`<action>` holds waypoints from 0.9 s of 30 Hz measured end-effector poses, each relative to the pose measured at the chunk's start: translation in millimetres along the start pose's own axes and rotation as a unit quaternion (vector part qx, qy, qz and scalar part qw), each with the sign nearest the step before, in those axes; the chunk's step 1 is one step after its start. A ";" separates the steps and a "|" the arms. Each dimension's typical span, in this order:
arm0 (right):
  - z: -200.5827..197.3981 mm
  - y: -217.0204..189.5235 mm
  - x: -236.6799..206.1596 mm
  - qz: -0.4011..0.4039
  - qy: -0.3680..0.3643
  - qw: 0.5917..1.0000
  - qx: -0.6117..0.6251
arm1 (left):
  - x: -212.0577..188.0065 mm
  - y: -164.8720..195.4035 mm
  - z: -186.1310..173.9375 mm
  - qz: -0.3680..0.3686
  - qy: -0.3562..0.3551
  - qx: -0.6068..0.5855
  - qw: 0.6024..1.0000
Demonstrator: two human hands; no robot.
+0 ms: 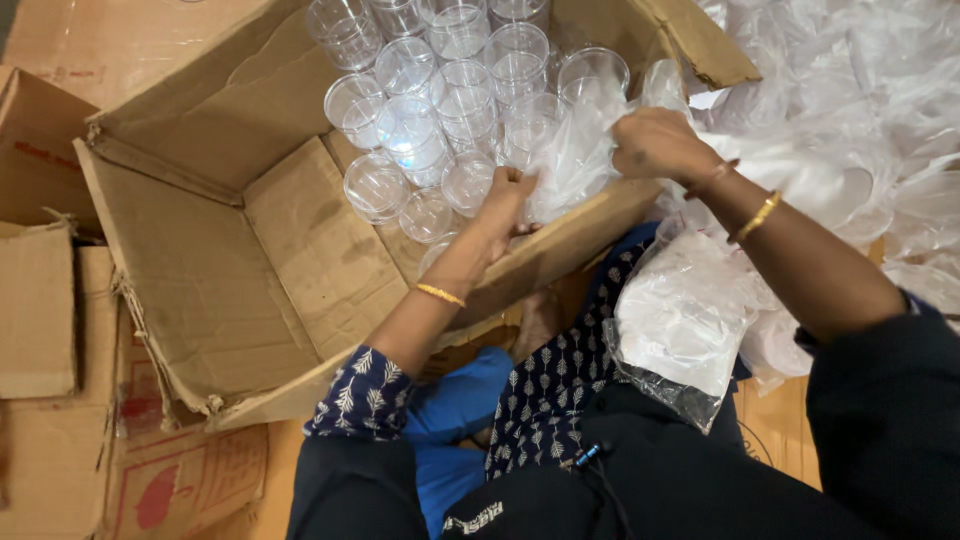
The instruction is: The person sits on the floor with a cardboard box of clear plastic cups. They take plastic bags one at a time, open each bag, place a cup inside, and put the filled bag back into the box, repeating this for the whole episode.
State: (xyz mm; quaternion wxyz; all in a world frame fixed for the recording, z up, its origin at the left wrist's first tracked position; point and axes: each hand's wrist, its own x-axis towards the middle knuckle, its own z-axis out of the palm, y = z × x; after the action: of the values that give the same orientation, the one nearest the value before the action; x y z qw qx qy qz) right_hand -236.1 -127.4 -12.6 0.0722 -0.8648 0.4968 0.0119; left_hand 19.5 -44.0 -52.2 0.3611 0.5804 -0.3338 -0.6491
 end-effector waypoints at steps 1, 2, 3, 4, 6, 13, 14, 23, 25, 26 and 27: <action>-1.0 1.1 -3.0 0.007 -0.010 0.999 0.034 | -4.6 2.9 1.6 0.016 -0.001 -0.011 1.000; -2.8 -0.4 -6.3 0.015 -0.020 0.997 0.068 | -9.9 7.0 1.9 0.086 -0.036 -0.043 0.995; -5.2 -4.2 -11.8 -0.012 0.037 0.992 0.123 | -15.9 12.0 2.3 0.156 -0.073 -0.073 0.982; -8.5 -9.4 -20.5 -0.037 0.095 0.979 0.176 | -22.2 18.4 2.5 0.224 -0.112 -0.101 0.963; -20.8 -20.8 -41.3 -0.052 0.163 0.947 0.273 | -36.8 33.0 2.1 0.216 -0.100 -0.125 0.963; -68.8 -64.3 -103.3 -0.085 0.273 0.896 0.339 | -93.6 47.3 12.7 0.101 -0.083 -0.271 0.954; -72.6 -67.9 -105.5 -0.066 0.273 0.893 0.352 | -98.4 45.1 15.0 0.107 -0.117 -0.304 0.940; -50.4 -76.2 -127.1 -0.123 0.232 0.920 0.290 | -131.9 20.2 40.1 0.118 -0.500 0.218 0.830; -42.4 -63.9 -146.1 -0.107 0.233 0.929 0.265 | -140.2 16.6 47.4 0.343 -0.449 0.288 0.773; -40.8 -53.3 -155.2 -0.098 0.234 0.934 0.253 | -144.2 15.6 49.2 0.448 -0.417 0.317 0.725; -39.0 -41.7 -163.0 -0.074 0.247 0.943 0.213 | -148.2 14.6 50.3 0.413 -0.378 0.300 0.772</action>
State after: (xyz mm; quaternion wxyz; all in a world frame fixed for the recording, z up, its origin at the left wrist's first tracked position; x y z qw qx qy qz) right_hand -284.6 27.7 45.7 0.1303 -0.8393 0.4248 -0.3132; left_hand -19.7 76.0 41.5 0.2462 0.1729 -0.8291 -0.4712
